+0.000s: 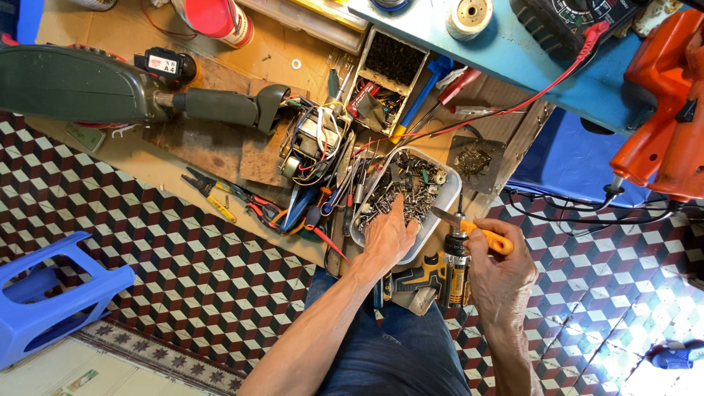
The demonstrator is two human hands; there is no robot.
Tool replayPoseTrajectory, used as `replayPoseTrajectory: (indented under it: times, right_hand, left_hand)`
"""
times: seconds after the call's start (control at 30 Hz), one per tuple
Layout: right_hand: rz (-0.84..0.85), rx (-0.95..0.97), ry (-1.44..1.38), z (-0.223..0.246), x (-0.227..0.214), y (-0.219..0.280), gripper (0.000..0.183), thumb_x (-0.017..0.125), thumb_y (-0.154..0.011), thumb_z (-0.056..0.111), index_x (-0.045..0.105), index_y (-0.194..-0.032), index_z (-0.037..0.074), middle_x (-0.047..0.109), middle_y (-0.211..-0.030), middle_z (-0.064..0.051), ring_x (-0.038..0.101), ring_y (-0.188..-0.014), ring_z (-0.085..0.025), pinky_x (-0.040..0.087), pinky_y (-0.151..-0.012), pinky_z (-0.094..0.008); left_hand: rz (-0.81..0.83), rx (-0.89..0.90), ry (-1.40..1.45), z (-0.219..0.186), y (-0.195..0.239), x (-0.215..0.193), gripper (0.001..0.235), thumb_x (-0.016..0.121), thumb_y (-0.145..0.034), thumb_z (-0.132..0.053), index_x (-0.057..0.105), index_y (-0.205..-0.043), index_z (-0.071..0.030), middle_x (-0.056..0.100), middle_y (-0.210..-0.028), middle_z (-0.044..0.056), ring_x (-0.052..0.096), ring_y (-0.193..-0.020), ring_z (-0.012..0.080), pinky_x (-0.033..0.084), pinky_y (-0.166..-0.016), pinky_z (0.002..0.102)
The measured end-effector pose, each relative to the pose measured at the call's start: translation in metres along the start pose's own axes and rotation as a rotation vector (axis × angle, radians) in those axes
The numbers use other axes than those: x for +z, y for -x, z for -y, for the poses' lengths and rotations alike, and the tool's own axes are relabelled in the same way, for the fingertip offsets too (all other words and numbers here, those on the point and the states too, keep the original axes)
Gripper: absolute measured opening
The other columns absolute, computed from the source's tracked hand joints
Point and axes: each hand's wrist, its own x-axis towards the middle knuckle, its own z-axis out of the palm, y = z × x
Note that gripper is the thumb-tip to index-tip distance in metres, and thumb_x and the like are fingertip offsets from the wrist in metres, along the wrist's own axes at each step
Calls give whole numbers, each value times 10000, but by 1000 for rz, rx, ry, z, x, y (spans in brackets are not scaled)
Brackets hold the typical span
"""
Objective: The person searches through a container of small parts with a screwdriver, selects a component, and uses the screwdriver to tighten a screw on a disassembled green electric trimmer on the workbench.
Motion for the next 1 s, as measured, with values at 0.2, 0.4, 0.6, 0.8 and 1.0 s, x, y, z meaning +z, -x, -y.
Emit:
replayPoseTrajectory:
  times: [0.2, 0.4, 0.6, 0.8, 1.0]
  right_hand:
    - [27, 33, -19, 1, -5, -3, 209, 625, -991, 159, 672, -1130, 9, 729, -924, -118, 718, -774, -143, 588, -602, -263]
    - [28, -15, -80, 4, -7, -5, 203, 633, -1005, 157, 669, -1135, 6, 728, -941, -123, 722, -821, -148, 589, -638, -259]
    - [62, -122, -132, 15, -2, -11, 172, 634, -1023, 119, 657, -1145, 0, 739, -932, -116, 733, -860, -142, 587, -729, -248]
    - [107, -79, -174, 25, 16, -23, 174, 646, -1001, 126, 661, -1129, 9, 737, -956, -102, 718, -833, -127, 586, -671, -254]
    - [164, -180, -172, 20, 49, -42, 176, 645, -1023, 133, 646, -1160, 22, 751, -946, -101, 722, -827, -133, 574, -663, -238]
  left_hand:
    - [-49, -95, 109, -5, 11, -13, 511, 592, -982, -228, 480, -1437, -24, 570, -524, 73, 526, -436, 227, 475, -466, 436]
    - [-214, 4, 49, -1, 5, -17, 615, 642, -923, -177, 406, -1455, 22, 610, -547, 140, 573, -429, 287, 462, -453, 461]
    - [-158, -23, 40, 0, 4, -4, 609, 652, -909, -189, 419, -1444, -14, 672, -630, 186, 652, -523, 362, 504, -543, 499]
    - [-42, -71, 44, -4, 5, -4, 628, 634, -918, -253, 412, -1478, -76, 696, -688, 210, 682, -599, 403, 533, -631, 522]
    - [10, 0, 45, 2, 8, -17, 592, 643, -905, -280, 494, -1448, -98, 699, -701, 207, 691, -626, 396, 541, -640, 511]
